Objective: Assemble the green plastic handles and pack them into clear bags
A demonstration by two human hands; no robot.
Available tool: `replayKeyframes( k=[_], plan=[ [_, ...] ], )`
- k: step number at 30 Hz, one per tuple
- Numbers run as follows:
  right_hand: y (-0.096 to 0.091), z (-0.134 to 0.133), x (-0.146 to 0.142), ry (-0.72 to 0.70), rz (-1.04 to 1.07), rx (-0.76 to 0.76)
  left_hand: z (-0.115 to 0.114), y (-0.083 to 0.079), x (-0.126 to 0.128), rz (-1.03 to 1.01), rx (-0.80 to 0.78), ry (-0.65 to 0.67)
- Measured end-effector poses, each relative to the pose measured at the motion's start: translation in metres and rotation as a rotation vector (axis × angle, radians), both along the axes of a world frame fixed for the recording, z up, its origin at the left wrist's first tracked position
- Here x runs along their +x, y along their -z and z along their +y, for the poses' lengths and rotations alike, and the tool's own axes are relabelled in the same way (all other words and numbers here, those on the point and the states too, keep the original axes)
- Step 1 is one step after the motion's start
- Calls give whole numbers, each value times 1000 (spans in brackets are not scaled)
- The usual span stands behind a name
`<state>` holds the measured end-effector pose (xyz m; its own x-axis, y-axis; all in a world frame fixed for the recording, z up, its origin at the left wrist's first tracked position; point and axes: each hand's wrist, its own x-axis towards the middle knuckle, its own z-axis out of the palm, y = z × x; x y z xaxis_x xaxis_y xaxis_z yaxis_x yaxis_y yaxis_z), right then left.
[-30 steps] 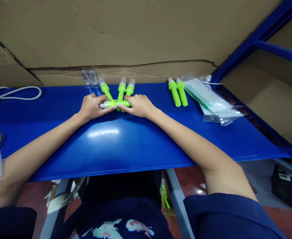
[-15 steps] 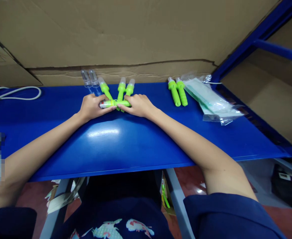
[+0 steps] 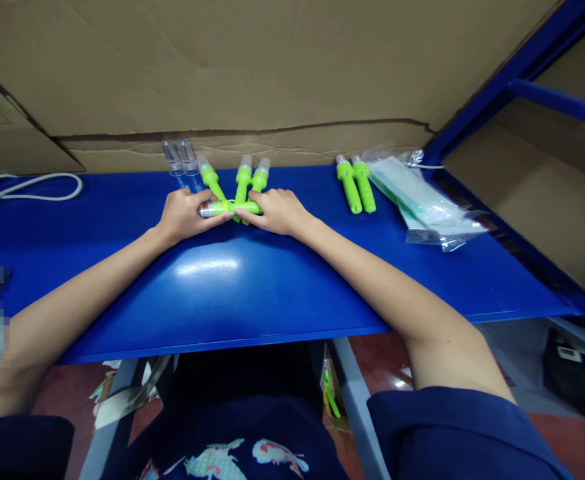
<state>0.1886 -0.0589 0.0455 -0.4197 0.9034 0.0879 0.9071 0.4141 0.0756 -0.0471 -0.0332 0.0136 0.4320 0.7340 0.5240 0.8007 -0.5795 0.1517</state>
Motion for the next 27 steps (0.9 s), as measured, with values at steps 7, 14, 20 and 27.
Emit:
replayKeyframes(
  k=[7,14,20,27],
  plan=[
    [-1,-1,0,2,-1,-4,1,1,-1,-11,-5,3],
    [0,0,-1,10,24,-4,1,3,-1,2,45,6],
    [-2,-3,-3,31,22,-9,-1,0,0,28,43,7],
    [-1,-4,-4,41,7,12,0,0,-1,32,33,-10]
  ],
)
